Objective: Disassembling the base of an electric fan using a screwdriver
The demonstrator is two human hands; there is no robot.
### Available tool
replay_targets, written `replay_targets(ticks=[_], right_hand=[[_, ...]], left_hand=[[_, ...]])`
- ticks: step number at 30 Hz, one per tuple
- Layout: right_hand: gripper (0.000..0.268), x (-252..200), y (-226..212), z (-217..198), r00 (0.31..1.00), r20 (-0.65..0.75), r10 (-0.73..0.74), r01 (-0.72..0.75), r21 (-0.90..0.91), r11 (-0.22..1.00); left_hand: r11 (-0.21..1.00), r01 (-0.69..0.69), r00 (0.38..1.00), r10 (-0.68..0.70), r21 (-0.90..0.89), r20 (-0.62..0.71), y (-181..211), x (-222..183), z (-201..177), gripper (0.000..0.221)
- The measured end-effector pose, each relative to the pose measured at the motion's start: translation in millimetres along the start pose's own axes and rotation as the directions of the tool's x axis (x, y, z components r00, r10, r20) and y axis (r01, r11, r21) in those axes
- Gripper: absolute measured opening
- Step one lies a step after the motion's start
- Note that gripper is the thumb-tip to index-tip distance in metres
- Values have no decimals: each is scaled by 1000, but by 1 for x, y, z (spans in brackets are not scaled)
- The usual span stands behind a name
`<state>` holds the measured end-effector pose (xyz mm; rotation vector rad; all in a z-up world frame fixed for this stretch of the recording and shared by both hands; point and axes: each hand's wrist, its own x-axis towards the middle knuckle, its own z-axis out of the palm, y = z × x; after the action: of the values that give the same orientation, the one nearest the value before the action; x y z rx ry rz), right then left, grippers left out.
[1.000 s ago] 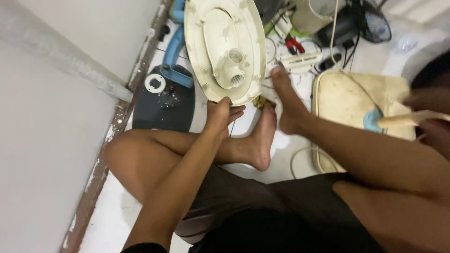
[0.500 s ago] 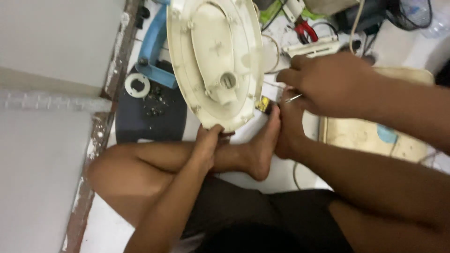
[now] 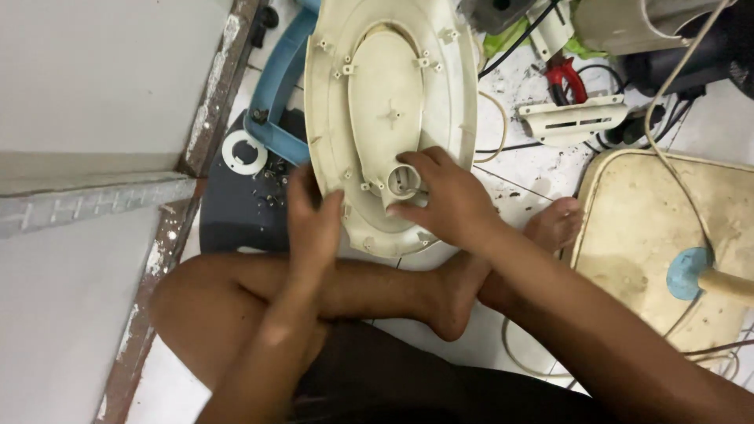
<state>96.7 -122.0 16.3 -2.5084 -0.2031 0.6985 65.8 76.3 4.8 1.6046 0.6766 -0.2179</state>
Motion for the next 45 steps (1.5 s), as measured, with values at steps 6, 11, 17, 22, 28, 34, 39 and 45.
replay_targets(ticks=[6,11,17,22,28,34,39,45], right_hand=[[79,-6,-13,22,973,-163,166,-149,110,983],[72,-1,-15,44,919,-211,332,-311,128,942],[61,4,-4,69,858,-446,257,-231,113,966],[56,2,-14,49,817,-531,222,-121,219,968],[61,4,-25,18,895,-324,308,-244,221,944],[60,3,-16,24,883,-363,299,-260,152,953],[59,-5,-29,17,861,-421,287,-261,120,958],[59,-10,-35,15,853,-456,253,-209,146,967]], left_hand=[[895,-198,976,144,400,161,40,62,6,71],[696,-172,983,73,697,170,19,115,9,61],[905,-219,959,130,366,251,14,118,2,42],[989,-82,918,28,120,395,27,106,3,48],[993,-118,892,112,-13,438,34,100,2,49],[979,-150,882,71,135,466,31,109,5,65],[941,-128,941,16,314,337,39,105,13,65],[917,-138,941,3,375,338,56,99,11,57]])
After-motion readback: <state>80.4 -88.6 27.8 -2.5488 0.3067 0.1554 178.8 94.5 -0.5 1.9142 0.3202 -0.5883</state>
